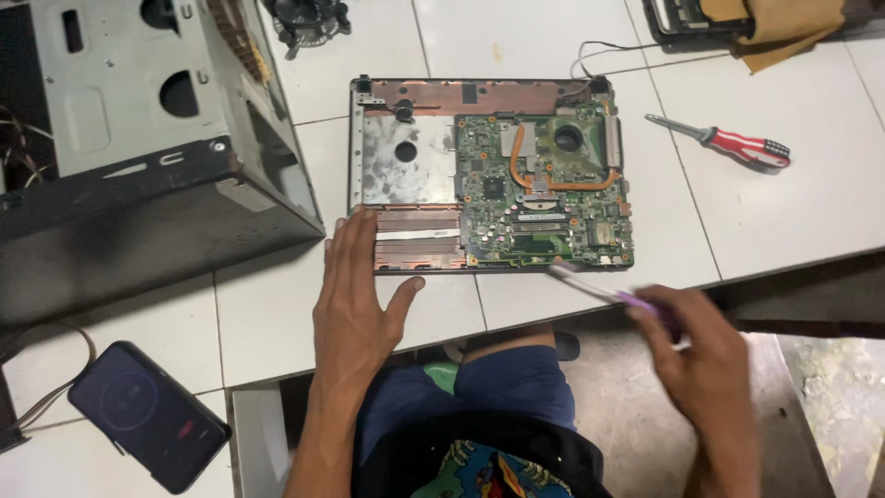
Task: The person uses a toothbrush to clean the surface of a disassembled laptop motherboard, brushing across the circuit board and heat sink areas. The person holds the board steady with one hand while scrubbing with the other.
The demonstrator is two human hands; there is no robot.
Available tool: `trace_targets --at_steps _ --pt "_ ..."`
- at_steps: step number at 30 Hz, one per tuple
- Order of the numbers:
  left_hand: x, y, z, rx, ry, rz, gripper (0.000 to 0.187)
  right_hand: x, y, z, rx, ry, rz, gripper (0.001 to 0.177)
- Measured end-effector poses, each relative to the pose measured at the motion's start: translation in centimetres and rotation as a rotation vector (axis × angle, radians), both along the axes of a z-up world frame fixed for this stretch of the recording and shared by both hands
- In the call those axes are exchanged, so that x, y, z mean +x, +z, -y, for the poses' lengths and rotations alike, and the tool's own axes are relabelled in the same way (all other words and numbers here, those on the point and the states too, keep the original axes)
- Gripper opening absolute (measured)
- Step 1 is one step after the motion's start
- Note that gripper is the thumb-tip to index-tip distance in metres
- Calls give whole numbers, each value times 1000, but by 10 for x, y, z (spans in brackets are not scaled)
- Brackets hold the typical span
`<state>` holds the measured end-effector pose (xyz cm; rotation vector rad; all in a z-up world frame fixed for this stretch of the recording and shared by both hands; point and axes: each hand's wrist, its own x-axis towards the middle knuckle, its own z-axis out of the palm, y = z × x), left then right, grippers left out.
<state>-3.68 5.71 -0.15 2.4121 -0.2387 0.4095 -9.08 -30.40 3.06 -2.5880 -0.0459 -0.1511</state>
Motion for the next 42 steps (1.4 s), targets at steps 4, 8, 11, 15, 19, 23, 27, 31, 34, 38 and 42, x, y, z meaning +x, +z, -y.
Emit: trace_targets --at_steps 4,8,11,15,19,23,27,31,34,38,42 --pt "0 -6 -2 23 8 29 74 -8 -4 40 -38 -152 75 17" --pt "0 -6 0 82 2 52 65 -1 -2 39 26 -199 91 13" --pt "1 -4 1 110 -9 75 59 6 -5 44 43 -125 118 15" --pt "1 -2 4 120 0 97 56 6 -7 57 52 -220 126 13" --pt "3 -3 4 124 -10 90 56 16 -3 47 -62 -42 115 13" --pt "2 -4 2 115 -5 77 56 15 -5 53 -36 -112 137 15" --pt "2 -6 4 159 7 85 55 28 -9 0 -45 46 249 14" --pt "2 1 6 139 78 22 65 36 4 -51 -15 48 248 12" --pt "2 -6 1 133 3 72 57 30 -3 -41 -212 109 293 11" --pt "3 -7 2 173 27 97 55 32 -7 -54 -220 80 275 15" --pt "3 -4 2 136 21 83 55 36 -2 -77 -186 136 243 14"
